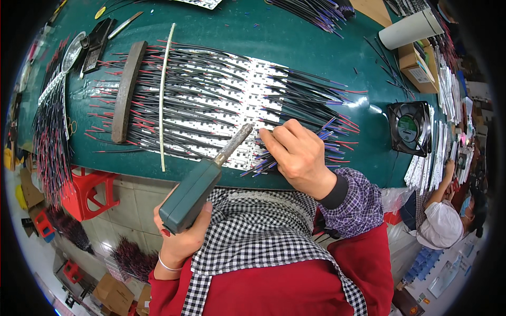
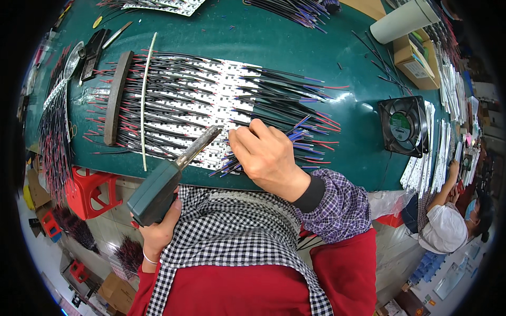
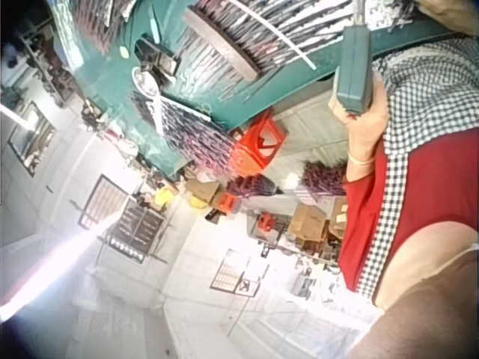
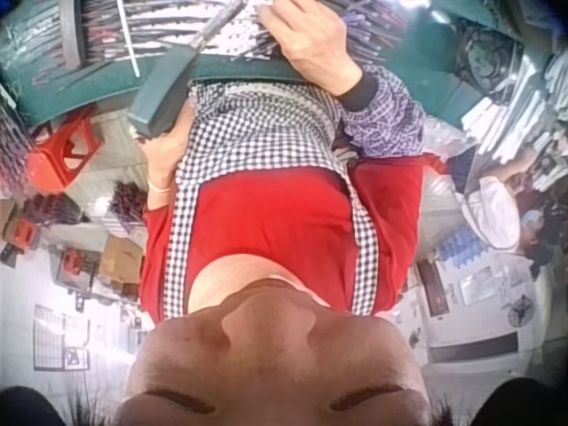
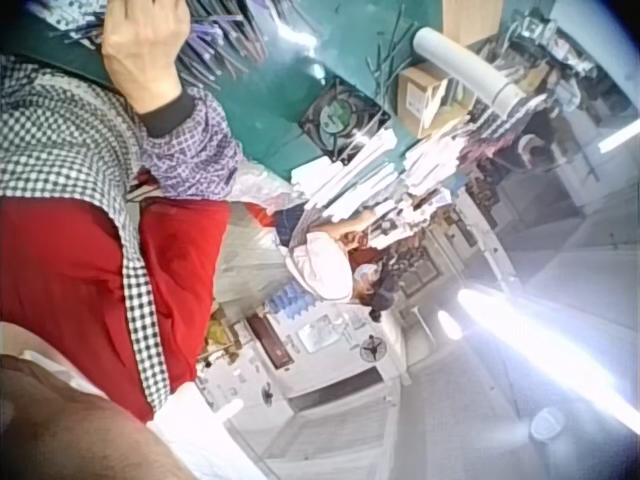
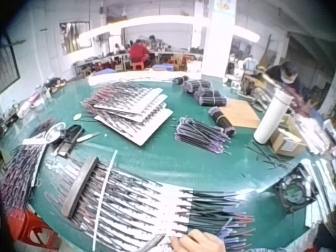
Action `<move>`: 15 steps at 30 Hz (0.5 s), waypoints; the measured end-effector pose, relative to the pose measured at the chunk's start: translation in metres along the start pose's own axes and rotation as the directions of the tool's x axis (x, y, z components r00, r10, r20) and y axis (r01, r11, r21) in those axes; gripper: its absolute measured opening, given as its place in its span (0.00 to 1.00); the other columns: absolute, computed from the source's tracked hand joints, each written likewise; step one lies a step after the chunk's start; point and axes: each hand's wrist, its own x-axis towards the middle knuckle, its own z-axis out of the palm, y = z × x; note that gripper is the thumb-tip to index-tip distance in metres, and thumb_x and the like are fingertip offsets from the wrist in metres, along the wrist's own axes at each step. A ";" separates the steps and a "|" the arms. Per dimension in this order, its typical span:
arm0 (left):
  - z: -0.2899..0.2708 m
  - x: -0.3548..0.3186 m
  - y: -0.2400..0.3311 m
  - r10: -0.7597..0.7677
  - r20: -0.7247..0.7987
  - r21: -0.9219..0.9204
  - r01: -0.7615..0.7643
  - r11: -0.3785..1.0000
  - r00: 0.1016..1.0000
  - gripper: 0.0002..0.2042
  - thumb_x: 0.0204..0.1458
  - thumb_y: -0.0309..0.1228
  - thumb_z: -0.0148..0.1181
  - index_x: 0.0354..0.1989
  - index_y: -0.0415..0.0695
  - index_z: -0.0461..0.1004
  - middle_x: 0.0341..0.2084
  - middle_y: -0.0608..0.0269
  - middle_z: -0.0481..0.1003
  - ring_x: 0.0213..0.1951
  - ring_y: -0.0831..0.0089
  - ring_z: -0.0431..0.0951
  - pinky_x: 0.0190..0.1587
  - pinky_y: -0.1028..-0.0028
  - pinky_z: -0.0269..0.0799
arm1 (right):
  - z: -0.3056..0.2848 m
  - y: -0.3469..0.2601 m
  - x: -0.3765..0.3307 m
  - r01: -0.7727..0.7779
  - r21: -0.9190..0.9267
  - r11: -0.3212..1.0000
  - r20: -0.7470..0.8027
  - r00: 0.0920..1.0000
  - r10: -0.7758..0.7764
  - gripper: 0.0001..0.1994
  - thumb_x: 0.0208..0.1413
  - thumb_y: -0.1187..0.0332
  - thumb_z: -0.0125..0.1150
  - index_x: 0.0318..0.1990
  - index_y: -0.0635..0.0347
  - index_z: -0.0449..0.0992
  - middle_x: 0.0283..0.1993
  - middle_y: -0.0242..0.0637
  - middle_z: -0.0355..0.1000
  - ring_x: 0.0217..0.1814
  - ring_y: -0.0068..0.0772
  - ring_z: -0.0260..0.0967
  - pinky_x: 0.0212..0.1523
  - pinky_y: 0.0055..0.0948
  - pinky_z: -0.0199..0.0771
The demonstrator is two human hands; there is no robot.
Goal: The person arranges wires onto circuit board strips by hand and with a rod, then solders the wire ends to the boards using a soldering gun.
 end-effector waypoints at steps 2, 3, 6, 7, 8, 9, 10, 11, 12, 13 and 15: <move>0.001 0.004 0.006 -0.054 0.015 -0.045 0.055 0.997 0.998 0.09 0.44 0.18 0.66 0.36 0.33 0.79 0.31 0.57 0.78 0.28 0.68 0.79 0.31 0.74 0.73 | 0.000 0.000 0.001 0.001 -0.001 1.000 -0.005 1.000 -0.001 0.20 0.35 0.78 0.60 0.42 0.67 0.79 0.31 0.33 0.66 0.33 0.33 0.68 0.27 0.29 0.69; 0.001 0.005 0.008 -0.107 0.031 -0.088 0.110 0.990 0.994 0.09 0.44 0.18 0.65 0.36 0.32 0.78 0.31 0.56 0.78 0.29 0.68 0.79 0.32 0.75 0.73 | -0.001 0.001 0.001 0.004 -0.006 1.000 -0.004 1.000 -0.004 0.19 0.35 0.78 0.60 0.42 0.67 0.79 0.30 0.33 0.65 0.32 0.33 0.67 0.27 0.29 0.69; -0.001 0.006 0.009 -0.045 0.081 0.012 0.045 0.999 0.996 0.09 0.43 0.17 0.64 0.36 0.30 0.78 0.31 0.54 0.77 0.29 0.68 0.79 0.32 0.75 0.73 | -0.001 0.000 0.003 0.011 -0.017 1.000 -0.001 1.000 -0.011 0.19 0.35 0.77 0.60 0.41 0.67 0.79 0.30 0.33 0.65 0.32 0.33 0.67 0.26 0.28 0.68; -0.003 0.006 0.008 -0.046 0.082 0.013 0.045 0.999 0.996 0.09 0.43 0.17 0.64 0.36 0.30 0.78 0.31 0.54 0.77 0.29 0.68 0.79 0.32 0.75 0.73 | -0.001 0.000 0.003 0.015 -0.024 1.000 0.002 1.000 -0.015 0.19 0.35 0.77 0.60 0.41 0.67 0.79 0.30 0.33 0.65 0.32 0.33 0.67 0.26 0.28 0.68; -0.004 0.006 0.006 -0.023 0.114 0.066 0.016 0.998 0.993 0.09 0.43 0.17 0.64 0.35 0.30 0.78 0.31 0.53 0.77 0.29 0.68 0.79 0.33 0.75 0.73 | -0.001 0.000 0.003 0.014 -0.024 1.000 0.002 1.000 -0.014 0.19 0.35 0.77 0.60 0.41 0.67 0.79 0.30 0.33 0.65 0.32 0.33 0.67 0.26 0.28 0.68; -0.005 0.006 0.006 -0.002 0.148 0.118 -0.015 0.993 0.989 0.09 0.43 0.17 0.64 0.35 0.30 0.77 0.30 0.53 0.77 0.28 0.67 0.79 0.33 0.74 0.74 | -0.001 0.000 0.002 0.016 -0.028 0.999 0.007 1.000 -0.016 0.19 0.35 0.76 0.60 0.41 0.68 0.79 0.30 0.33 0.65 0.32 0.33 0.67 0.26 0.28 0.68; -0.004 0.006 0.005 -0.002 0.149 0.118 -0.016 0.993 0.989 0.09 0.43 0.17 0.64 0.35 0.30 0.77 0.30 0.53 0.77 0.28 0.67 0.79 0.33 0.74 0.74 | -0.001 0.000 0.002 0.019 -0.033 0.999 0.010 1.000 -0.019 0.19 0.35 0.76 0.60 0.41 0.68 0.79 0.31 0.34 0.65 0.32 0.33 0.67 0.26 0.28 0.68; -0.004 0.007 0.004 0.025 0.139 0.122 -0.042 0.992 0.990 0.09 0.44 0.17 0.64 0.35 0.30 0.77 0.30 0.53 0.77 0.28 0.67 0.79 0.32 0.74 0.73 | -0.001 0.000 0.003 0.019 -0.033 0.999 0.010 1.000 -0.018 0.19 0.35 0.76 0.60 0.41 0.68 0.79 0.31 0.34 0.65 0.32 0.33 0.67 0.26 0.28 0.68; -0.003 0.007 0.004 0.052 0.129 0.126 -0.068 0.990 0.990 0.08 0.44 0.17 0.64 0.34 0.30 0.77 0.30 0.52 0.77 0.28 0.67 0.79 0.32 0.74 0.73 | -0.001 0.000 0.004 0.022 -0.034 0.999 0.010 1.000 -0.022 0.19 0.35 0.76 0.60 0.41 0.68 0.79 0.31 0.34 0.65 0.32 0.33 0.67 0.26 0.28 0.68; -0.003 0.007 0.007 0.052 0.130 0.126 -0.069 0.990 0.990 0.08 0.44 0.17 0.64 0.34 0.30 0.77 0.30 0.52 0.77 0.28 0.67 0.79 0.32 0.74 0.73 | -0.001 0.000 0.004 0.026 -0.034 0.999 0.009 1.000 -0.026 0.19 0.36 0.76 0.60 0.41 0.68 0.79 0.31 0.34 0.65 0.32 0.33 0.67 0.26 0.28 0.68; -0.003 0.007 0.013 -0.057 0.106 0.079 0.049 0.996 0.993 0.08 0.44 0.18 0.65 0.34 0.31 0.78 0.30 0.53 0.78 0.28 0.67 0.79 0.32 0.73 0.73 | -0.001 0.000 0.003 0.024 -0.035 0.999 0.010 1.000 -0.024 0.19 0.36 0.75 0.60 0.41 0.68 0.79 0.31 0.34 0.65 0.32 0.33 0.67 0.26 0.28 0.68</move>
